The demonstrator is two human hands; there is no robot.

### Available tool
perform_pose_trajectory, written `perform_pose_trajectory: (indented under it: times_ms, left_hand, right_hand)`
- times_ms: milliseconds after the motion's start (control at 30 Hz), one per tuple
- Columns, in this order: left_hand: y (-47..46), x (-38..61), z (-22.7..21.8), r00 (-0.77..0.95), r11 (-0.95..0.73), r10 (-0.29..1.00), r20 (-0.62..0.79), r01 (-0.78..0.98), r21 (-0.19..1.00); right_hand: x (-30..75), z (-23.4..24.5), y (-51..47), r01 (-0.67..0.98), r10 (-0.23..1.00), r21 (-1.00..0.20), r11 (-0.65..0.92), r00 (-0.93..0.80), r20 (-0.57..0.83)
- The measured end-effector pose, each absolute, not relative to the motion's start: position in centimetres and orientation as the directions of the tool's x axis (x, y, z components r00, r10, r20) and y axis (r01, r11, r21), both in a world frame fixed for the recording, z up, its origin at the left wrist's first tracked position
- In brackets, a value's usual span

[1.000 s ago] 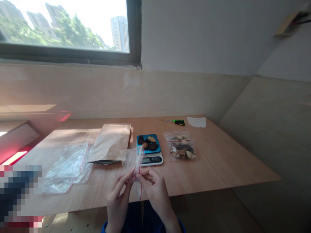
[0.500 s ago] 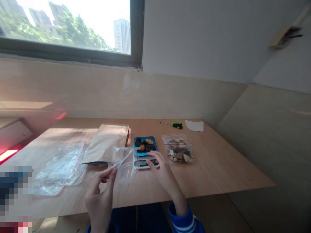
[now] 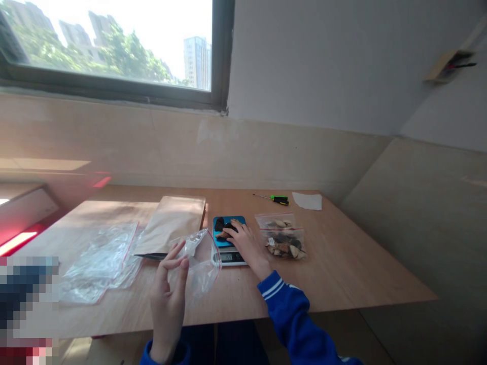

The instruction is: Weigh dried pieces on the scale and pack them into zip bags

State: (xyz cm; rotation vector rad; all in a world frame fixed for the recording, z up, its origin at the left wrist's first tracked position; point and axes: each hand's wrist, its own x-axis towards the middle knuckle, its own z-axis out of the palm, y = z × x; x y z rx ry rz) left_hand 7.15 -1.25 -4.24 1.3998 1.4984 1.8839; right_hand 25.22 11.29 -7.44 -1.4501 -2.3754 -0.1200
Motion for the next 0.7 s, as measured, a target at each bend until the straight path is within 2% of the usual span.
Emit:
perform_pose_trajectory:
  times_ms: [167, 267, 500, 700]
  left_hand:
    - [-1.1, 7.2, -4.8, -0.477, -0.343, 0.786, 0.393, 0.192, 0.92]
    - [-1.1, 7.3, -4.9, -0.495, -0.309, 0.797, 0.347, 0.16, 0.937]
    - [-0.6, 7.6, -4.8, -0.506, -0.274, 0.825, 0.251, 0.03, 0.961]
    - [0.3, 8.2, -4.9, -0.508, -0.252, 0.843, 0.179, -0.077, 0.965]
  right_hand:
    - [25.5, -7.7, 11.2, 0.87, 0.826, -0.077, 0.486, -0.43, 0.364]
    - [25.8, -7.9, 11.2, 0.864, 0.817, -0.111, 0.491, -0.413, 0.402]
    - [26.6, -8.1, 11.6, 0.748, 0.814, -0.418, 0.516, -0.278, 0.51]
    - [26.4, -8.1, 12.0, 0.659, 0.817, -0.545, 0.518, -0.194, 0.542]
